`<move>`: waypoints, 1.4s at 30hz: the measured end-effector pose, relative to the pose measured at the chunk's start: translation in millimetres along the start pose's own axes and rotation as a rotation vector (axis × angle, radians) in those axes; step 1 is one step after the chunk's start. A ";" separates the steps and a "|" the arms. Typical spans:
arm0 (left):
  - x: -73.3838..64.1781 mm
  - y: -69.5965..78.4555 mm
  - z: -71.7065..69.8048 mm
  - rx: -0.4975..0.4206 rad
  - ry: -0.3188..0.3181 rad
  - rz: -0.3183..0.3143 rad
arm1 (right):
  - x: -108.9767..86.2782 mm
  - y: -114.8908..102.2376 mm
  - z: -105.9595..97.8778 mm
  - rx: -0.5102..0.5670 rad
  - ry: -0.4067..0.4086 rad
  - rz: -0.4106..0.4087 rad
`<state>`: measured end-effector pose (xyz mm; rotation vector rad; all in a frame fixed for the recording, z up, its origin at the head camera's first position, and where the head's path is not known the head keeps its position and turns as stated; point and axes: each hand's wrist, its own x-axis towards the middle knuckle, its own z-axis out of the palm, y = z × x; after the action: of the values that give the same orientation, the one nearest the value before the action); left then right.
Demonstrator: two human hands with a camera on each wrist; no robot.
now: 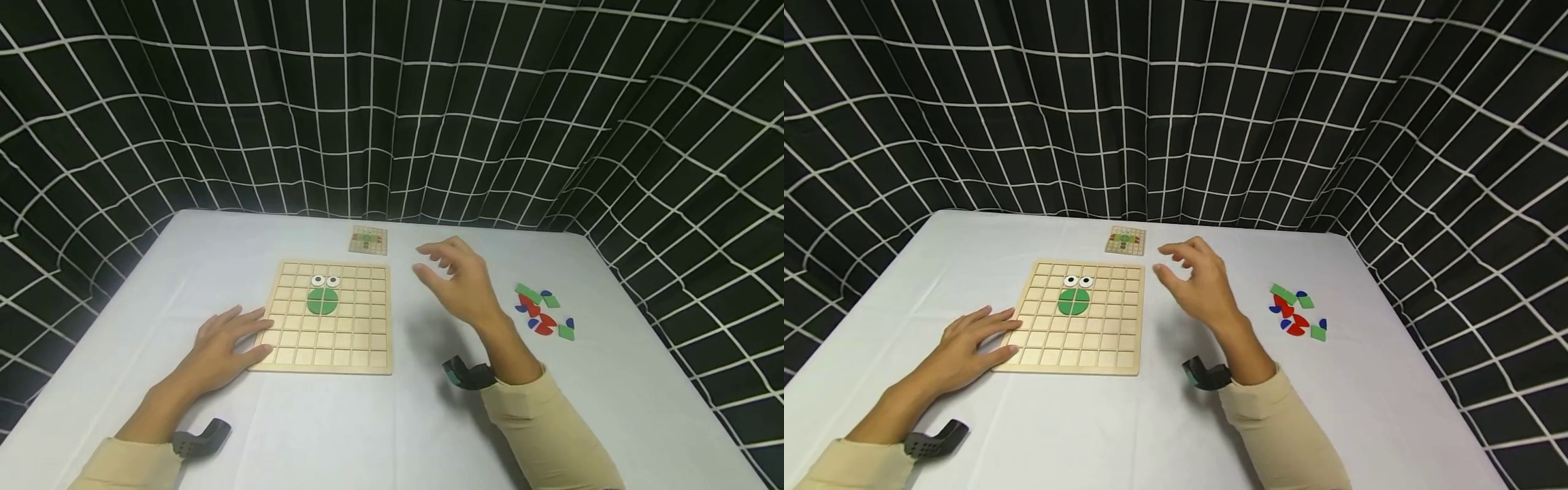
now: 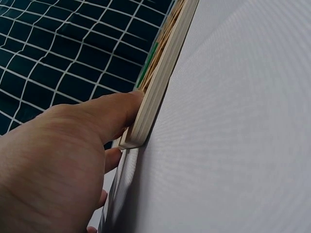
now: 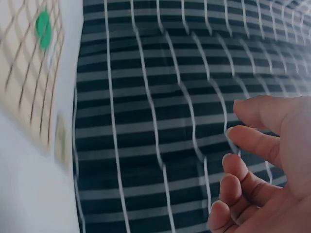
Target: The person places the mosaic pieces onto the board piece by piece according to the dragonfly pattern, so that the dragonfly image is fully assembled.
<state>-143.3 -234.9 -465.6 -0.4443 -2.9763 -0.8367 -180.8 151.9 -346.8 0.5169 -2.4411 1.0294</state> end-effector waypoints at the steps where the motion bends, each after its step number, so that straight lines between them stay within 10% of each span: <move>1: -0.1 0.5 0.5 0.000 -0.002 -0.005 | -0.3 7.6 -5.1 -0.007 0.019 0.012; 11: -0.5 3.9 -2.7 0.001 0.001 0.005 | -8.4 99.6 -46.2 -0.158 0.153 0.255; 20: -0.4 1.5 1.5 -0.013 0.004 -0.010 | -30.9 159.3 -59.3 -0.214 0.114 0.522; 31: 0.9 6.8 -6.2 0.004 -0.001 0.007 | -48.7 186.3 -61.5 -0.386 -0.037 0.740; 42: -0.7 3.4 -5.0 -0.010 0.015 0.033 | -48.7 190.1 -56.2 -0.506 -0.102 0.716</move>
<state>-141.9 -234.8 -459.7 -0.4834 -2.9441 -0.8483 -219.9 325.8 -446.4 -0.5171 -2.8986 0.5621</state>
